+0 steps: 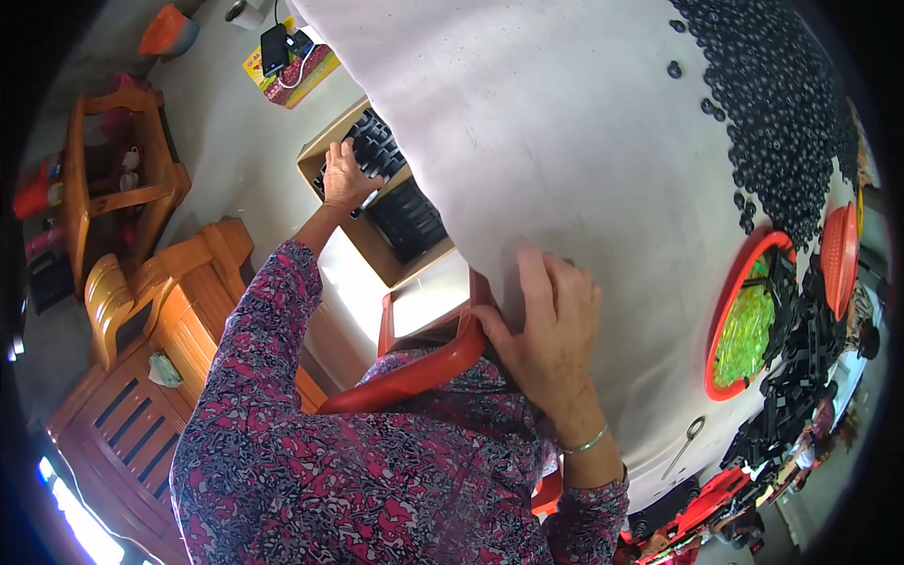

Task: The person packs assembled plastic components into a cardboard box, then assembles additional units by inserting green transparent parts and small black pieces into black plastic casings by hand and pressing them with a metal tool.

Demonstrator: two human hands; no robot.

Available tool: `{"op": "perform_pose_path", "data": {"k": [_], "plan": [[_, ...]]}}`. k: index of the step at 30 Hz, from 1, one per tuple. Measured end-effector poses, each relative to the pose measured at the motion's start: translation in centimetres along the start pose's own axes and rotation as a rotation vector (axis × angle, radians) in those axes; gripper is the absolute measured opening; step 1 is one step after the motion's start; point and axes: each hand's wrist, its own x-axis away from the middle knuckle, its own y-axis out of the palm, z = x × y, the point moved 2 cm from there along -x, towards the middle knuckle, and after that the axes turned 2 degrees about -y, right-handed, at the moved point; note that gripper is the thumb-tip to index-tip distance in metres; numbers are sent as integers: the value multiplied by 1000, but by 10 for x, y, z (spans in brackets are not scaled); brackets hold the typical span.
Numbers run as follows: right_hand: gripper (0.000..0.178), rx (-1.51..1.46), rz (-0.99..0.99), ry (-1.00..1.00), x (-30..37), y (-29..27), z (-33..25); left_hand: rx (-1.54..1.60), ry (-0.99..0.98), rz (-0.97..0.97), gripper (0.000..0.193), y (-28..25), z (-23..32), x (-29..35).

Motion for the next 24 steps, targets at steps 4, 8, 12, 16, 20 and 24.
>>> {"op": "perform_pose_path", "data": {"k": [4, 8, 12, 16, 20, 24], "plan": [[81, 1, 13, -1, 1, 1, 4, -101, -23, 9, 90, 34, -18, -4], [76, 21, -11, 53, 4, 0, 4, -163, -42, -78, 89, 59, -20, -12], [74, 50, -67, 75, 7, -3, 4, -281, -155, -201, 88, 81, -22, -20], [72, 68, -94, 84, 6, -4, 0, -442, -283, -314, 90, 102, -29, -22], [72, 92, -111, 68, 4, -7, -2, -488, -289, -343, 90, 127, -35, -13], [75, 132, -174, 45, 6, -11, 0, 116, -581, -1250, 89, 82, -28, -77]]}}
